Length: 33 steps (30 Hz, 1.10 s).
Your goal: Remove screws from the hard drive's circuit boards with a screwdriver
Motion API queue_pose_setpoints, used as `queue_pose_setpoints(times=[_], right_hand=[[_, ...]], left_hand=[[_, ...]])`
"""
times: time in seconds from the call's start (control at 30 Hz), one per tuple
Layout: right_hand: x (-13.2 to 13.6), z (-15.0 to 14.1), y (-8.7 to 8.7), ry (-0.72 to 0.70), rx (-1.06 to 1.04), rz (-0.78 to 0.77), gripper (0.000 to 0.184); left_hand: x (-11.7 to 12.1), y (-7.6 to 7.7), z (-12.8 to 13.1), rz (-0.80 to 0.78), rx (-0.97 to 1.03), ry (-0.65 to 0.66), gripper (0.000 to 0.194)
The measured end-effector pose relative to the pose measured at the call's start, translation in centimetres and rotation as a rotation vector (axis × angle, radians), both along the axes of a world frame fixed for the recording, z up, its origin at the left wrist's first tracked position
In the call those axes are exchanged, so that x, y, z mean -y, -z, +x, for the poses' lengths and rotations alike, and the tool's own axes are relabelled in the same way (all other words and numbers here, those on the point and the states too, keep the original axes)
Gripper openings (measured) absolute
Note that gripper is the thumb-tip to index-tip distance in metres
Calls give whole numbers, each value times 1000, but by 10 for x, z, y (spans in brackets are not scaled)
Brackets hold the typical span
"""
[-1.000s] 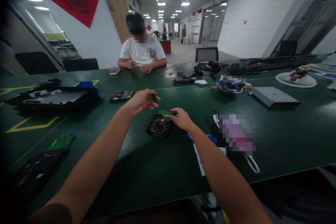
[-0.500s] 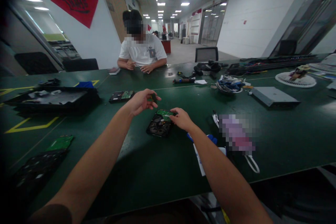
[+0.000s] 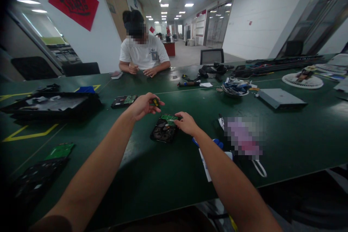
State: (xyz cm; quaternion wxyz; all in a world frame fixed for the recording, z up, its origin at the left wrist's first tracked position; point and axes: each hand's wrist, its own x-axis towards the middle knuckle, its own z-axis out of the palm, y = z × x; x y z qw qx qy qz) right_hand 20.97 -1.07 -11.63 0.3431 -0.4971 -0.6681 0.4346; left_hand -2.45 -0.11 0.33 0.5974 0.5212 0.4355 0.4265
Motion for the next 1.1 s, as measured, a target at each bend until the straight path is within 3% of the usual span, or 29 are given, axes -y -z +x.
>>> queue_pose_setpoints(times=[0.7, 0.9, 1.1], right_hand=[[-3, 0, 4, 12, 21, 34, 39], [-3, 0, 6, 11, -2, 40, 41], [-4, 0, 7, 12, 9, 40, 40]], left_hand=[[3, 0, 2, 123, -76, -56, 21], [3, 1, 3, 40, 4, 20, 23], [0, 1, 1, 70, -23, -49, 24]])
